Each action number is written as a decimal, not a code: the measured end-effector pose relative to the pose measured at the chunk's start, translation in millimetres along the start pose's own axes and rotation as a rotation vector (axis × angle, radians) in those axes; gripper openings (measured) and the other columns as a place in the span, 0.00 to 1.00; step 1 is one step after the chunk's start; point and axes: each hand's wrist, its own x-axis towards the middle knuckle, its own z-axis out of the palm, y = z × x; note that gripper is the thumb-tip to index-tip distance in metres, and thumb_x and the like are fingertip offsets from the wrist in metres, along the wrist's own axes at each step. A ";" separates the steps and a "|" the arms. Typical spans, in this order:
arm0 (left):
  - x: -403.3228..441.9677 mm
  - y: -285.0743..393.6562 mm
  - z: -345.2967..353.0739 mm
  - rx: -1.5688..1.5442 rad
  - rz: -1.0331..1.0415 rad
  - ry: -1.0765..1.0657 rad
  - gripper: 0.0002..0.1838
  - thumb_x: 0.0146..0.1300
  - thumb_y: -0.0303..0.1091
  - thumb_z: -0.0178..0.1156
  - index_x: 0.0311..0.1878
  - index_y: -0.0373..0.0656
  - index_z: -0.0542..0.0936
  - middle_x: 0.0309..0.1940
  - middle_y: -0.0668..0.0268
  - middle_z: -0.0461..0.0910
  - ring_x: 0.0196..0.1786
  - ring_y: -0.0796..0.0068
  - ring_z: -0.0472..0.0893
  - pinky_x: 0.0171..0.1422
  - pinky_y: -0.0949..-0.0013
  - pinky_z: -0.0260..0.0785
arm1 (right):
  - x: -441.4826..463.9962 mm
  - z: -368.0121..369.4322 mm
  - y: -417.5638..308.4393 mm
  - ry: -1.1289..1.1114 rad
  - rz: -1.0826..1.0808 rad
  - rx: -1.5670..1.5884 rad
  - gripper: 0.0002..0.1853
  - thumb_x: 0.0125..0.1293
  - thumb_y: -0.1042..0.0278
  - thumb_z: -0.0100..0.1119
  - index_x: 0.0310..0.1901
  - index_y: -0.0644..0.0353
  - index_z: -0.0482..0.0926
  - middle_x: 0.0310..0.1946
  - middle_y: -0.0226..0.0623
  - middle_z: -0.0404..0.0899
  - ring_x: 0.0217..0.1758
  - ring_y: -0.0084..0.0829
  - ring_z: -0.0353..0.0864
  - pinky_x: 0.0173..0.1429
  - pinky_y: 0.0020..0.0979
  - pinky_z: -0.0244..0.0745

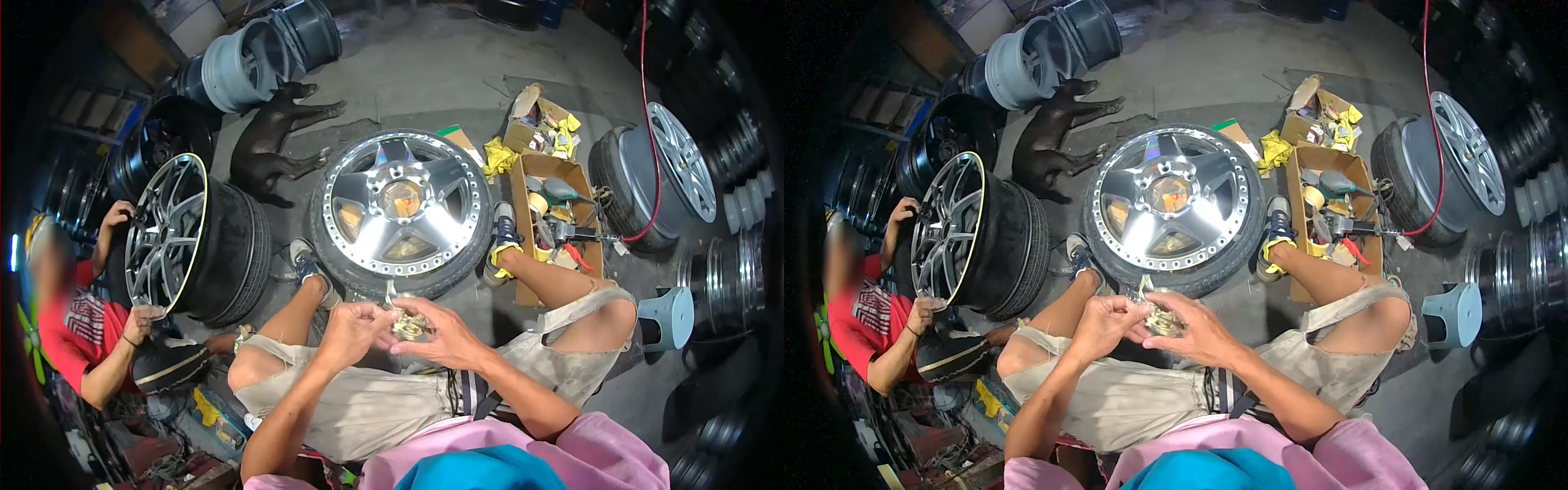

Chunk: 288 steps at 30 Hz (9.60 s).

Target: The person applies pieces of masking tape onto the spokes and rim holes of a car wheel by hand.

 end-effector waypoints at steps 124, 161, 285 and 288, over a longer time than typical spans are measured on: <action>91.7 -81.8 7.1 0.918 0.190 0.140 0.13 0.64 0.41 0.69 0.42 0.41 0.85 0.41 0.50 0.87 0.46 0.43 0.86 0.51 0.46 0.79 | 58.9 14.1 110.8 0.486 0.106 -0.440 0.09 0.66 0.69 0.69 0.36 0.66 0.80 0.34 0.49 0.82 0.37 0.49 0.85 0.43 0.44 0.79; 74.9 -68.7 -29.8 0.618 0.138 0.382 0.29 0.69 0.55 0.67 0.46 0.30 0.86 0.41 0.37 0.85 0.50 0.37 0.84 0.57 0.47 0.75 | 72.0 16.2 98.2 0.192 -0.024 -0.662 0.06 0.66 0.72 0.66 0.41 0.59 0.79 0.41 0.41 0.76 0.36 0.54 0.83 0.39 0.51 0.77; 12.7 96.4 -383.2 1.033 0.126 1.054 0.26 0.53 0.36 0.62 0.53 0.28 0.83 0.58 0.29 0.72 0.70 0.32 0.67 0.77 0.52 0.63 | 17.2 -63.4 48.3 0.061 -0.037 -0.608 0.06 0.70 0.74 0.57 0.41 0.64 0.82 0.37 0.57 0.81 0.45 0.61 0.81 0.48 0.50 0.76; 11.7 85.7 -328.0 1.186 0.294 0.869 0.19 0.53 0.34 0.64 0.47 0.32 0.87 0.57 0.36 0.74 0.67 0.35 0.68 0.75 0.51 0.64 | 67.2 -90.4 -25.1 -0.029 -0.064 -0.872 0.27 0.67 0.81 0.47 0.68 0.59 0.71 0.65 0.62 0.70 0.52 0.67 0.81 0.56 0.57 0.79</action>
